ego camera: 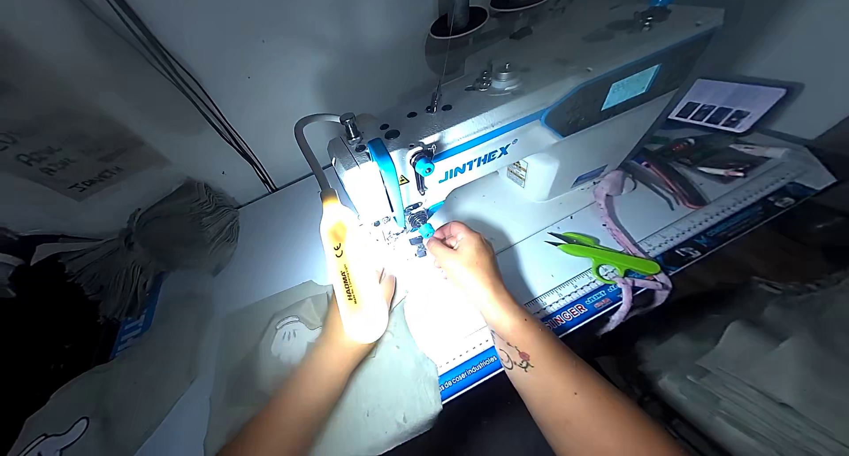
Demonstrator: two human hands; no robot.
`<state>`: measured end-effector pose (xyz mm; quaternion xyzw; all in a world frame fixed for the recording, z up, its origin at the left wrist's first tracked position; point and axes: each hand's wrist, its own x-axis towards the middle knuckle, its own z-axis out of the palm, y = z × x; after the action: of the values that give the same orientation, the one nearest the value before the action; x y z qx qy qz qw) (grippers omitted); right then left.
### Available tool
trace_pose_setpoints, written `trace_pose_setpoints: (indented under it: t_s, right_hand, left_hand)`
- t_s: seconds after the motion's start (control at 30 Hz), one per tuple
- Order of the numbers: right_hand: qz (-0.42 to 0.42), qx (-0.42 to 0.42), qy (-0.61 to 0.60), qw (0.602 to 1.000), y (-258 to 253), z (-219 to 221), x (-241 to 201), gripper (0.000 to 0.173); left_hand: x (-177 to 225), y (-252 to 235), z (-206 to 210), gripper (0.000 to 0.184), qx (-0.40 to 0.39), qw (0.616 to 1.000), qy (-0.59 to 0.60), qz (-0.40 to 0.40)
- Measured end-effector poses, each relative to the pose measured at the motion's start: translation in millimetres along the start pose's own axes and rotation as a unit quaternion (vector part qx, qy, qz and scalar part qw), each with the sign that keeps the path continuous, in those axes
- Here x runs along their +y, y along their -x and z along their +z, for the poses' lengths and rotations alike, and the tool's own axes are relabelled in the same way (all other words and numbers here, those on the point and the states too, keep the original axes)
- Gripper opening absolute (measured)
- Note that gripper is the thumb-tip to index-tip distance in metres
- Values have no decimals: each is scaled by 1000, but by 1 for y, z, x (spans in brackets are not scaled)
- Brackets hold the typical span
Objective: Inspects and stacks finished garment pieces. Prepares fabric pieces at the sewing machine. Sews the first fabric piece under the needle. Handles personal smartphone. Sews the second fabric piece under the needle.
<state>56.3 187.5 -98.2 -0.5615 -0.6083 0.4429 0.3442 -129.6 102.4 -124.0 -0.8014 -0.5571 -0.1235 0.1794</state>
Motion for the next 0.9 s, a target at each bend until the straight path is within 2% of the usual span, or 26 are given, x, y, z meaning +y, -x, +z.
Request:
trace_pose_setpoints:
  t_s: [0.07, 0.13, 0.23, 0.47, 0.6, 0.9]
  right_hand:
    - [-54, 71, 40, 995, 1, 3, 2, 15]
    - [-111, 102, 84, 985, 3, 9, 6, 15]
    - [-144, 111, 115, 977, 4, 13, 12, 15]
    - [-125, 117, 125, 977, 2, 12, 9, 15]
    - [-129, 122, 131, 975, 0, 14, 10, 15]
    - [-151, 141, 136, 969, -2, 19, 13, 12]
  left_hand:
    - [14, 10, -8, 45, -72, 996, -9, -47]
    - [20, 16, -18, 69, -190, 976, 25, -103]
    - [12, 19, -19, 78, -273, 948, 89, -137]
    - [3, 5, -10, 79, -264, 948, 163, -67]
    - [-1, -3, -7, 80, -271, 945, 166, -70]
    - [-12, 0, 6, 78, -230, 957, 164, -61]
